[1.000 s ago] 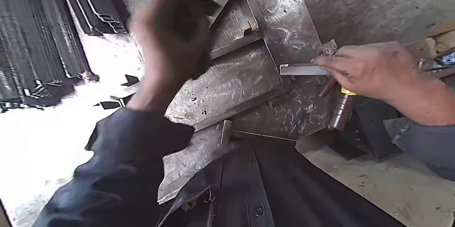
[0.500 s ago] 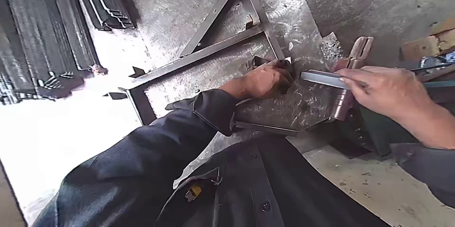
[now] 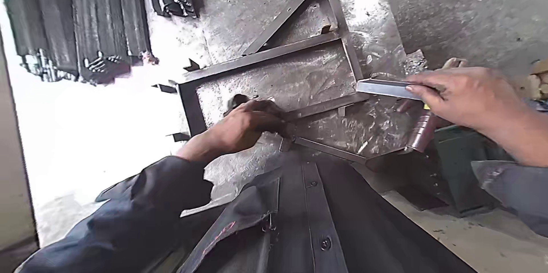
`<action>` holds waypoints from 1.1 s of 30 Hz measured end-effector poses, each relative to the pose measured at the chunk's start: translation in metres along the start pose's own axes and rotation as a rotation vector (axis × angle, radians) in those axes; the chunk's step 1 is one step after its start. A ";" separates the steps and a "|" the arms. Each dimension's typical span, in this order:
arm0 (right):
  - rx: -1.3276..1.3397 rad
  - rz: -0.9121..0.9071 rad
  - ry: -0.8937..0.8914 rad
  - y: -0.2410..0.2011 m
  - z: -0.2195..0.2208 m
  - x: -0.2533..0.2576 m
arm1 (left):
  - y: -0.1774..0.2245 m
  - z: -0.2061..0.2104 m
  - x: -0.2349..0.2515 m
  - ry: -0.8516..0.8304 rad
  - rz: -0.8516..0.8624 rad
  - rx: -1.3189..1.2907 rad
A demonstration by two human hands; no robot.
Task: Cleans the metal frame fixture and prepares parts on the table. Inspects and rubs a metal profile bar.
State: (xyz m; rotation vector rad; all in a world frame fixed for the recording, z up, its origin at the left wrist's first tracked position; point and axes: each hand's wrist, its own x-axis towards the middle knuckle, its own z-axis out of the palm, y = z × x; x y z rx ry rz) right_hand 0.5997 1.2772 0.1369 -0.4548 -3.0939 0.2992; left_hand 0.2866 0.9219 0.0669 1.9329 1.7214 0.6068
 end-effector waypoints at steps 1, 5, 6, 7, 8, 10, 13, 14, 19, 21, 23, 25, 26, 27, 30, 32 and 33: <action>0.008 -0.028 -0.008 -0.001 0.000 0.007 | -0.001 -0.004 -0.025 0.024 -0.053 0.025; 0.033 -0.121 -0.046 -0.007 0.006 0.042 | -0.006 -0.022 -0.106 0.028 -0.298 0.221; 0.034 -0.148 -0.044 -0.010 0.010 0.051 | -0.009 -0.025 -0.121 -0.007 -0.370 0.285; 0.029 -0.173 -0.045 -0.014 0.012 0.060 | -0.011 -0.028 -0.133 -0.057 -0.447 0.325; 0.024 -0.199 -0.052 -0.019 0.014 0.068 | -0.013 -0.030 -0.144 -0.113 -0.518 0.351; 0.007 -0.238 -0.062 -0.032 0.015 0.081 | -0.007 -0.026 -0.157 -0.220 -0.617 0.451; 0.023 -0.310 -0.041 -0.049 0.019 0.090 | 0.015 -0.008 -0.169 -0.211 -0.761 0.583; 0.030 -0.328 -0.040 -0.053 0.021 0.092 | 0.020 -0.007 -0.173 -0.181 -0.872 0.594; 0.073 -0.390 -0.063 -0.085 0.031 0.088 | 0.031 -0.013 -0.214 0.296 -1.139 0.441; 0.081 -0.414 -0.090 -0.106 0.036 0.082 | 0.040 0.006 -0.201 0.499 -0.900 0.366; 0.064 -0.403 -0.129 -0.127 0.046 0.080 | 0.036 0.031 -0.180 0.488 -0.767 0.378; 0.064 -0.362 -0.153 -0.149 0.057 0.082 | 0.022 0.055 -0.170 0.430 -0.744 0.517; 0.061 -0.355 -0.143 -0.160 0.062 0.085 | 0.021 0.061 -0.172 0.415 -0.746 0.573; 0.067 -0.353 -0.119 -0.173 0.067 0.087 | 0.022 0.061 -0.176 0.399 -0.754 0.599; 0.078 -0.342 -0.100 -0.218 0.077 0.093 | 0.026 0.061 -0.202 0.324 -0.793 0.636; 0.085 -0.357 -0.074 -0.249 0.086 0.101 | 0.025 0.058 -0.222 0.278 -0.825 0.644; 0.094 -0.370 -0.060 -0.263 0.092 0.104 | 0.024 0.060 -0.236 0.273 -0.839 0.620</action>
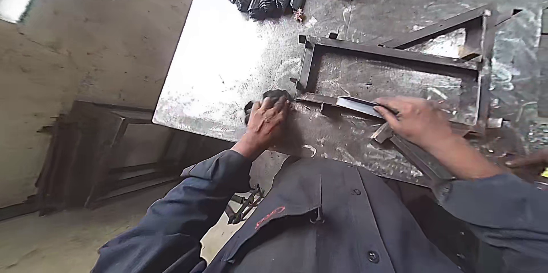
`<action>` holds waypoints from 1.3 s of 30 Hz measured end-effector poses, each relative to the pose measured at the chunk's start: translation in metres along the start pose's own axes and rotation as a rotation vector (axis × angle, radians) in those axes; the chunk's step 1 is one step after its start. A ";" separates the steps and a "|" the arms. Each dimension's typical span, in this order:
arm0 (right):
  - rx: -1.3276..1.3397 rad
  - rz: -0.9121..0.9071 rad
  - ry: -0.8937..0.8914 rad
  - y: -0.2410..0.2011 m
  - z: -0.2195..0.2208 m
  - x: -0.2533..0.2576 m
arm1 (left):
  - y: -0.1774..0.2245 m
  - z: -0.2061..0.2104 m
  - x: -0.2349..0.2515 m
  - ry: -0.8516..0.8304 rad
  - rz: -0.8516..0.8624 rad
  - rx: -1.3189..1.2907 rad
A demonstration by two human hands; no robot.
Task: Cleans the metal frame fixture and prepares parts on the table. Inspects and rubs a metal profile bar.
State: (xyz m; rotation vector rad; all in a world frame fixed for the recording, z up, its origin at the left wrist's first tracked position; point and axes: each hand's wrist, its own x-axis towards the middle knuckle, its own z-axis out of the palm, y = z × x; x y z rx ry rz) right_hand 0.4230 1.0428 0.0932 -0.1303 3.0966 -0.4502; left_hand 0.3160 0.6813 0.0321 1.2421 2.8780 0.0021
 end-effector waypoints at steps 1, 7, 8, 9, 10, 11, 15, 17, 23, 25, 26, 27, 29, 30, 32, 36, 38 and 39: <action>0.007 -0.019 0.016 -0.010 0.006 0.010 | -0.012 0.002 -0.010 0.015 0.001 -0.025; -0.016 -0.029 -0.019 -0.054 0.027 0.066 | -0.059 -0.004 -0.032 0.200 -0.082 -0.102; -0.025 -0.019 -0.022 -0.055 0.025 0.070 | -0.065 -0.004 -0.027 0.228 -0.104 -0.119; -0.035 -0.001 -0.026 -0.057 0.024 0.072 | -0.070 -0.003 -0.022 0.249 -0.124 -0.133; -0.056 0.018 -0.025 -0.058 0.026 0.072 | -0.074 0.001 -0.018 0.249 -0.138 -0.148; -0.074 0.038 -0.016 -0.059 0.030 0.072 | -0.079 0.006 -0.014 0.245 -0.145 -0.160; -0.082 0.199 0.034 -0.083 0.038 0.076 | -0.090 0.025 -0.003 0.187 -0.152 -0.193; -0.078 0.287 0.055 -0.092 0.038 0.076 | -0.092 0.030 0.003 0.189 -0.130 -0.199; -0.067 0.419 0.178 -0.099 0.022 0.100 | -0.106 0.037 0.023 0.215 -0.083 -0.261; -0.128 0.471 0.092 -0.098 0.024 0.133 | -0.108 0.039 0.033 0.219 -0.061 -0.259; -0.151 0.505 0.045 -0.094 0.029 0.152 | -0.109 0.039 0.037 0.225 -0.051 -0.261; -0.161 0.530 0.019 -0.091 0.035 0.169 | -0.110 0.040 0.040 0.229 -0.043 -0.261; -0.169 0.575 -0.031 -0.089 0.036 0.197 | -0.111 0.040 0.040 0.237 -0.045 -0.277; -0.163 0.588 -0.056 -0.090 0.035 0.203 | -0.112 0.040 0.038 0.237 -0.051 -0.295; -0.161 0.567 -0.062 -0.089 0.031 0.191 | -0.113 0.036 0.036 0.252 -0.043 -0.336; -0.219 0.554 -0.139 -0.070 0.024 0.113 | -0.109 0.035 0.037 0.333 -0.048 -0.369; -0.136 0.716 -0.175 -0.055 0.007 0.072 | -0.109 0.034 0.036 0.347 -0.071 -0.377; -0.105 0.789 -0.106 -0.045 -0.003 0.052 | -0.109 0.033 0.034 0.344 -0.080 -0.380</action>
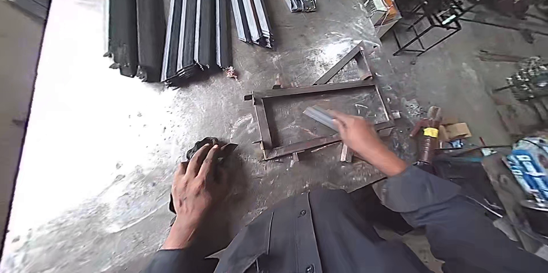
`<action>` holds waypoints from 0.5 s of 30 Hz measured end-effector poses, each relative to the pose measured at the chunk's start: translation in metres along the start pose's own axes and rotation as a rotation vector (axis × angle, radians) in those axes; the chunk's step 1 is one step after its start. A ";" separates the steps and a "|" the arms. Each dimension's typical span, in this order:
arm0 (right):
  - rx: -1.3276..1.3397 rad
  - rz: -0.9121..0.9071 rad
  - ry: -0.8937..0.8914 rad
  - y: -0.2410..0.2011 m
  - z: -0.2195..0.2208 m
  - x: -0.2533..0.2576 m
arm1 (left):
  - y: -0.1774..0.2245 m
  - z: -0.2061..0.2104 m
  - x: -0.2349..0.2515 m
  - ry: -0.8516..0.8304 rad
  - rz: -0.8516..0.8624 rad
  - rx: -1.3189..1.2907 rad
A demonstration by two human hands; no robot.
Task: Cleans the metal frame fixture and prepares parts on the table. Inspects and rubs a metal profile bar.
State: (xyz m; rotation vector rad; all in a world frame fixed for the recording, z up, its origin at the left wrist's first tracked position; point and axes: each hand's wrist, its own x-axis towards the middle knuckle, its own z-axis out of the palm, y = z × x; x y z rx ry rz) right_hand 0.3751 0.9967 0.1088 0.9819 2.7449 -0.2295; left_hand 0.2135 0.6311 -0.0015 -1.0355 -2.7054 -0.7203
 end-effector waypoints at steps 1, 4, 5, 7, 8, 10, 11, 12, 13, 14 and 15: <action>0.039 0.080 0.062 0.023 -0.009 -0.003 | 0.000 -0.002 -0.001 0.000 -0.012 0.001; 0.040 0.317 0.165 0.091 -0.037 0.006 | 0.004 -0.005 -0.002 0.007 -0.045 0.023; 0.022 0.379 0.160 0.113 -0.041 0.012 | 0.005 -0.006 -0.002 0.007 -0.052 0.040; -0.010 0.438 0.122 0.152 -0.039 0.027 | 0.010 -0.006 -0.003 -0.015 -0.081 0.087; -0.023 0.439 0.104 0.167 -0.035 0.035 | 0.013 -0.007 -0.003 -0.038 -0.104 0.113; -0.040 0.417 0.097 0.182 -0.031 0.052 | 0.021 -0.010 -0.007 -0.071 -0.173 0.161; -0.028 0.398 0.119 0.184 -0.031 0.063 | 0.023 -0.013 -0.010 -0.079 -0.219 0.192; -0.003 0.370 0.159 0.185 -0.032 0.072 | 0.025 -0.017 -0.014 -0.088 -0.271 0.225; 0.032 0.344 0.196 0.184 -0.035 0.079 | 0.026 -0.022 -0.016 -0.092 -0.317 0.258; 0.069 0.323 0.218 0.179 -0.042 0.082 | 0.027 -0.028 -0.016 -0.093 -0.355 0.278; 0.115 0.281 0.243 0.170 -0.048 0.081 | 0.028 -0.036 -0.016 -0.098 -0.394 0.279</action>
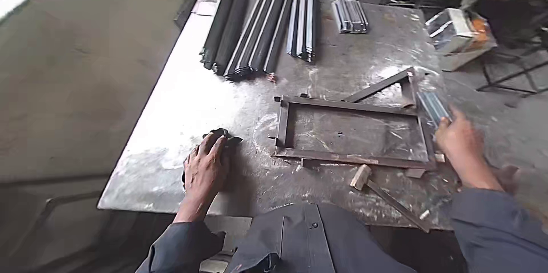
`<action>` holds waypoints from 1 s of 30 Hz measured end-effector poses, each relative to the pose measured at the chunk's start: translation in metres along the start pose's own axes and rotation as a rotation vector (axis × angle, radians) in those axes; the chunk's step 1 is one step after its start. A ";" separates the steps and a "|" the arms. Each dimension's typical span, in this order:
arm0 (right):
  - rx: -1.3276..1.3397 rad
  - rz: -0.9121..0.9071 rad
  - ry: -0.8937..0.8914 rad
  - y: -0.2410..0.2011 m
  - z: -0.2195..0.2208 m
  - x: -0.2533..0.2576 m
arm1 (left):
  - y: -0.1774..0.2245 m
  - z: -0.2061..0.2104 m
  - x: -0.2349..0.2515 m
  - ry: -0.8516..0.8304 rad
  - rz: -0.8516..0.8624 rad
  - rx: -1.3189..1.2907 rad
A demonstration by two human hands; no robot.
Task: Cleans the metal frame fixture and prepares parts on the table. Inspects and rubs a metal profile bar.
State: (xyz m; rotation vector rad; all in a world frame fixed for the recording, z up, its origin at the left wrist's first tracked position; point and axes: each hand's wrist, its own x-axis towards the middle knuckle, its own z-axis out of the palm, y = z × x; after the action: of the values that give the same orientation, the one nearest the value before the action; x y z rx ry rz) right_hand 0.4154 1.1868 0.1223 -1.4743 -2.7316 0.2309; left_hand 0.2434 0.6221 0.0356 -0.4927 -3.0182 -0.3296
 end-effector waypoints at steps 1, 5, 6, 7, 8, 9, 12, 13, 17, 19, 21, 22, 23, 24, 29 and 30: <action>0.074 -0.058 -0.006 -0.011 -0.005 -0.007 | -0.001 -0.009 -0.002 -0.018 -0.039 -0.026; 0.348 -0.413 -0.310 -0.068 0.007 -0.055 | 0.000 -0.045 0.007 -0.043 -0.129 -0.141; 0.359 -0.543 -0.394 -0.081 0.015 -0.070 | 0.004 -0.051 0.013 -0.017 -0.118 -0.144; 0.367 -0.693 -0.451 -0.093 0.022 -0.085 | 0.011 -0.058 0.021 0.012 -0.103 -0.147; 0.382 -0.854 -0.486 -0.102 0.028 -0.101 | 0.019 -0.063 0.030 0.029 -0.090 -0.158; 0.409 -1.000 -0.511 -0.107 0.036 -0.117 | 0.029 -0.067 0.040 0.033 -0.071 -0.176; 0.419 -1.284 -0.508 -0.115 0.062 -0.161 | 0.058 -0.060 0.083 0.006 0.040 -0.255; 0.386 -1.362 -0.444 -0.117 0.074 -0.171 | 0.067 -0.051 0.103 -0.006 0.094 -0.275; 0.340 -1.455 -0.208 -0.116 0.108 -0.180 | 0.121 -0.015 0.198 -0.099 0.184 -0.234; 0.376 -1.378 -0.114 -0.110 0.110 -0.180 | 0.150 -0.005 0.244 -0.154 0.101 -0.156; 0.416 -1.292 -0.026 -0.101 0.110 -0.179 | 0.169 0.006 0.282 -0.205 0.011 -0.070; 0.432 -1.250 0.009 -0.095 0.110 -0.178 | 0.176 0.011 0.297 -0.245 -0.024 -0.027; 0.446 -1.209 0.028 -0.088 0.109 -0.177 | 0.179 0.016 0.307 -0.281 -0.048 0.027; 0.461 -1.167 0.044 -0.082 0.109 -0.176 | 0.182 0.018 0.313 -0.303 -0.055 0.077; 0.526 -1.030 0.084 -0.071 0.108 -0.176 | 0.194 0.003 0.324 -0.411 -0.012 0.167; 0.521 -1.037 0.090 -0.072 0.108 -0.175 | 0.195 0.004 0.326 -0.405 -0.021 0.176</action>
State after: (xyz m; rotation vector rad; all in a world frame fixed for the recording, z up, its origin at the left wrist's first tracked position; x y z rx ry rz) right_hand 0.4417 0.9892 0.0340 0.0963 -2.6414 0.7002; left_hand -0.0024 0.9034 0.1023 -0.5745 -3.3980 0.0442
